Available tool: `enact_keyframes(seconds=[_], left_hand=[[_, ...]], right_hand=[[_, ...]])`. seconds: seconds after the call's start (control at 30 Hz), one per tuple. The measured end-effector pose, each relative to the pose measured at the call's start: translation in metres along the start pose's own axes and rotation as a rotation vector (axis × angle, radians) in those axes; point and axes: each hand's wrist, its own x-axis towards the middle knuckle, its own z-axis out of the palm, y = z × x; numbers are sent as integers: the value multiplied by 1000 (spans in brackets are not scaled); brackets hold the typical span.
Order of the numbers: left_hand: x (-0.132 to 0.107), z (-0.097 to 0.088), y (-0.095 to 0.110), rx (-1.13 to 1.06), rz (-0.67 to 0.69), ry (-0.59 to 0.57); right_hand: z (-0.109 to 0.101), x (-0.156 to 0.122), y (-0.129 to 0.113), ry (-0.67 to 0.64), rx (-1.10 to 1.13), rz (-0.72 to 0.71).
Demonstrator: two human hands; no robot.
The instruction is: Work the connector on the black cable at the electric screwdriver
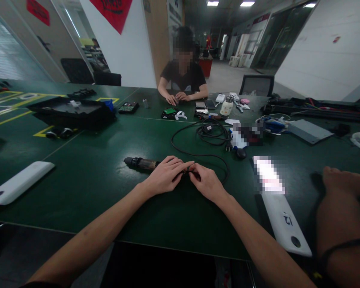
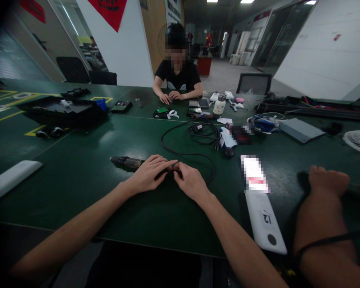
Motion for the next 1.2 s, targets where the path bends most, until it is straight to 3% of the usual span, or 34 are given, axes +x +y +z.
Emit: enact_keyframes(seconds=[0.97,1.2], left_hand=[[1,1,1,60,26,1],[2,3,0,67,-30,12]], right_hand=[[3,-1,2,32,-16,-9],[2,-2,1,30,-22,-8]])
